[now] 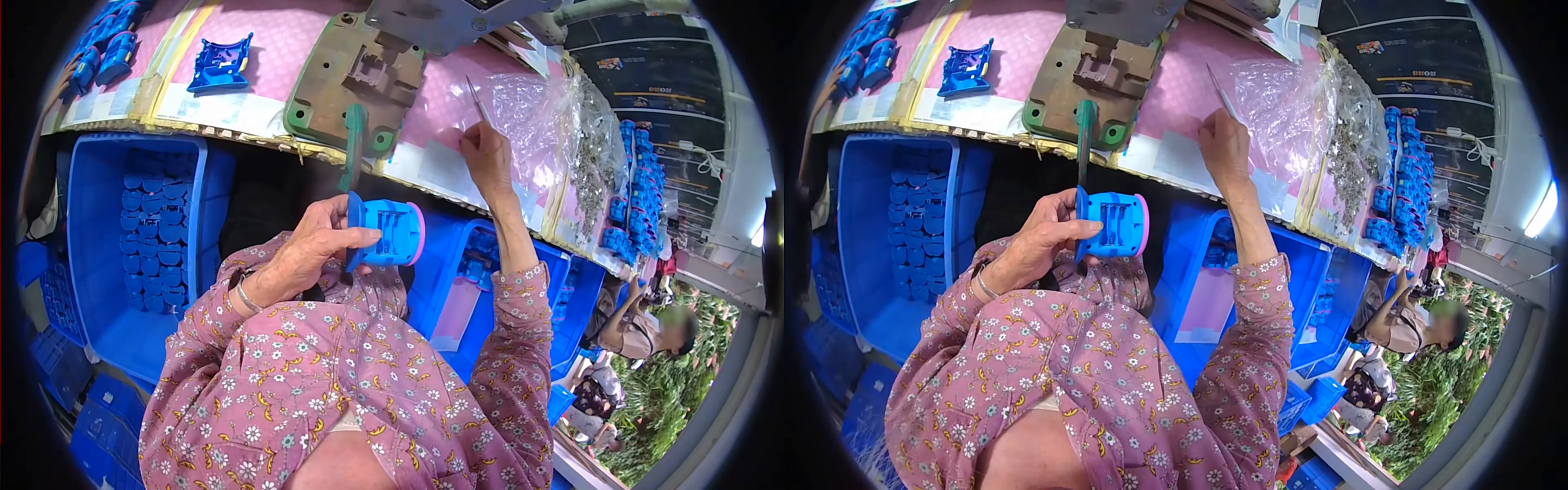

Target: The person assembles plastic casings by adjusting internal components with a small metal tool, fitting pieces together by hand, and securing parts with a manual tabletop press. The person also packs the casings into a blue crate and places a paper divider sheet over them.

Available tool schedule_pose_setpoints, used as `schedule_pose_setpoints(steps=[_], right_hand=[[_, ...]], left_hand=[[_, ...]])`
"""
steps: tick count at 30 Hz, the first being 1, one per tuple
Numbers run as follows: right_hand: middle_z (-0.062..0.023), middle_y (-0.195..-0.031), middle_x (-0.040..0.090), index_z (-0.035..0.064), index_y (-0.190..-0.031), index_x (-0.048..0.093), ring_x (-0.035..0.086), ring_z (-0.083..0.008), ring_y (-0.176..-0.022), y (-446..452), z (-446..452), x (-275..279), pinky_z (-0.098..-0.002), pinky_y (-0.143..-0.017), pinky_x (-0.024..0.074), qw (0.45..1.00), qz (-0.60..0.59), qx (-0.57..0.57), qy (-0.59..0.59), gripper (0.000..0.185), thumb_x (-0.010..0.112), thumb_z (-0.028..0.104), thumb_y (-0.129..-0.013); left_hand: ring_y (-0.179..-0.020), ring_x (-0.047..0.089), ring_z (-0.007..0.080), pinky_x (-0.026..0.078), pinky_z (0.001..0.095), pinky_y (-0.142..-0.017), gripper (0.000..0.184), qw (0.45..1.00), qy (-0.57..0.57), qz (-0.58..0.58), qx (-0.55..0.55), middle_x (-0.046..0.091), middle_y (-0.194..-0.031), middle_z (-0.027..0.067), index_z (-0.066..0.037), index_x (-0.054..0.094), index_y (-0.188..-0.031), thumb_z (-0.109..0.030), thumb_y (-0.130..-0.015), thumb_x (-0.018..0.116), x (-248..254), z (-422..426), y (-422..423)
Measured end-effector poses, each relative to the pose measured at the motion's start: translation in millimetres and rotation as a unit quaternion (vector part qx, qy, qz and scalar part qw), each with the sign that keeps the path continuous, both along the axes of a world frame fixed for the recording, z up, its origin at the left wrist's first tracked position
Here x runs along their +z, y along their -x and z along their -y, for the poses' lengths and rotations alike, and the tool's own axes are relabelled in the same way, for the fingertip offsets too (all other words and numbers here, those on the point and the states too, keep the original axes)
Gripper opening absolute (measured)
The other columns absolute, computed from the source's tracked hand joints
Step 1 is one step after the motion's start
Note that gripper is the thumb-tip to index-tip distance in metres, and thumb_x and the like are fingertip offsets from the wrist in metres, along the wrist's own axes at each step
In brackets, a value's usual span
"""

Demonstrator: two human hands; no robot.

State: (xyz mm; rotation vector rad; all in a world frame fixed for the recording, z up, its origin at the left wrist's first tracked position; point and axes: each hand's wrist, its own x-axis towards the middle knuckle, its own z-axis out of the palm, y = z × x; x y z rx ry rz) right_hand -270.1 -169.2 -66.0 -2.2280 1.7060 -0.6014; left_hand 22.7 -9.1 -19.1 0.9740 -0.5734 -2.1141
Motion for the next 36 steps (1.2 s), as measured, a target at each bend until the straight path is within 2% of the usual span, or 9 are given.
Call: schedule_pose_setpoints(steps=[9, 16, 21, 24, 27, 30, 33, 34, 36], right_hand=[[-0.0158, -0.070, 0.067, 0.0002, -0.076, 0.063, 0.068, -0.0320, -0.067, 2.6, -7.2, 2.9, -0.0411, -0.064, 0.0523, 0.999, 0.035, -0.015, -0.021, 0.005, 0.068, 0.001, -0.075], [-0.0183, -0.078, 0.067, 0.0008, -0.085, 0.058, 0.065, -0.0394, -0.074, 6.3, -10.0, -6.6, -0.0486, -0.067, 0.0495, 1.000, -0.006, -0.005, 0.009, 0.009, 0.064, 0.001, -0.078], [-0.0201, -0.078, 0.065, 0.0004, -0.088, 0.056, 0.064, -0.0429, -0.075, 6.6, -14.1, -3.0, -0.0514, -0.067, 0.0481, 0.999, 0.001, 0.038, 0.033, 0.009, 0.060, -0.002, -0.081], [-0.0172, -0.076, 0.066, -0.0017, -0.092, 0.059, 0.066, -0.0336, -0.071, 5.3, -16.6, -1.5, -0.0443, -0.065, 0.0500, 0.998, 0.016, 0.033, 0.053, 0.011, 0.063, -0.002, -0.082], [-0.0094, -0.075, 0.067, -0.0028, -0.097, 0.062, 0.065, -0.0180, -0.070, -6.6, -34.1, 26.2, -0.0332, -0.064, 0.0503, 0.976, 0.180, -0.032, -0.120, 0.015, 0.068, 0.002, -0.084], [-0.0033, -0.080, 0.067, -0.0025, -0.096, 0.065, 0.061, -0.0083, -0.074, -33.8, -72.4, 76.1, -0.0248, -0.068, 0.0492, 0.940, 0.283, -0.055, -0.183, 0.013, 0.071, 0.004, -0.086], [-0.0039, -0.088, 0.067, -0.0007, -0.092, 0.064, 0.062, -0.0092, -0.079, -43.3, -115.8, 90.8, -0.0249, -0.073, 0.0512, 0.921, 0.340, 0.017, -0.191, 0.007, 0.068, -0.002, -0.087], [-0.0061, -0.085, 0.066, 0.0005, -0.092, 0.064, 0.064, -0.0133, -0.079, -43.6, -126.0, 87.9, -0.0257, -0.071, 0.0513, 0.942, 0.297, 0.067, -0.145, 0.009, 0.070, -0.003, -0.085], [-0.0076, -0.087, 0.064, 0.0030, -0.089, 0.064, 0.065, -0.0207, -0.081, -47.2, -143.6, 91.2, -0.0333, -0.078, 0.0512, 0.960, 0.228, 0.110, -0.116, 0.014, 0.073, -0.002, -0.079]], left_hand=[[-0.075, 0.067, 0.0144, 0.058, 0.0279, -0.058, 0.035, 1.000, -0.029, -0.010, 0.002, 0.065, -0.093, 0.0104, 0.002, 0.058, -0.099, -0.020, -0.081, 0.078, -0.5, 1.3, 4.1], [-0.071, 0.066, 0.0145, 0.057, 0.0274, -0.057, 0.032, 0.999, -0.051, -0.012, -0.006, 0.065, -0.088, 0.0102, -0.001, 0.056, -0.093, -0.019, -0.081, 0.079, 1.7, 3.9, 11.0], [-0.077, 0.067, 0.0142, 0.060, 0.0309, -0.059, 0.035, 0.998, -0.063, -0.015, 0.002, 0.064, -0.094, 0.0077, -0.001, 0.055, -0.104, -0.014, -0.082, 0.078, -5.5, 2.8, 12.1], [-0.078, 0.067, 0.0137, 0.060, 0.0306, -0.060, 0.037, 0.998, -0.056, -0.012, 0.000, 0.063, -0.094, 0.0070, -0.002, 0.053, -0.106, -0.016, -0.083, 0.078, -7.6, 1.5, 12.1], [-0.078, 0.067, 0.0129, 0.060, 0.0298, -0.063, 0.038, 0.999, -0.053, -0.012, -0.005, 0.062, -0.091, 0.0058, -0.002, 0.052, -0.108, -0.019, -0.084, 0.077, -9.0, -0.1, 10.8], [-0.077, 0.066, 0.0116, 0.059, 0.0285, -0.064, 0.040, 0.999, -0.044, -0.012, -0.012, 0.061, -0.089, 0.0045, -0.001, 0.051, -0.108, -0.023, -0.085, 0.077, -7.6, -0.7, 9.8], [-0.076, 0.065, 0.0106, 0.058, 0.0278, -0.064, 0.042, 0.999, -0.021, -0.011, -0.031, 0.060, -0.087, 0.0036, -0.001, 0.051, -0.109, -0.025, -0.085, 0.077, -8.4, 1.4, 12.5], [-0.075, 0.064, 0.0103, 0.057, 0.0277, -0.064, 0.043, 0.999, -0.012, -0.010, -0.037, 0.060, -0.086, 0.0033, -0.001, 0.051, -0.109, -0.025, -0.085, 0.077, -9.4, 1.5, 14.0], [-0.075, 0.063, 0.0093, 0.056, 0.0266, -0.064, 0.043, 0.999, -0.004, -0.002, -0.039, 0.060, -0.086, 0.0029, -0.001, 0.051, -0.109, -0.026, -0.086, 0.077, -11.8, -0.1, 17.9]])
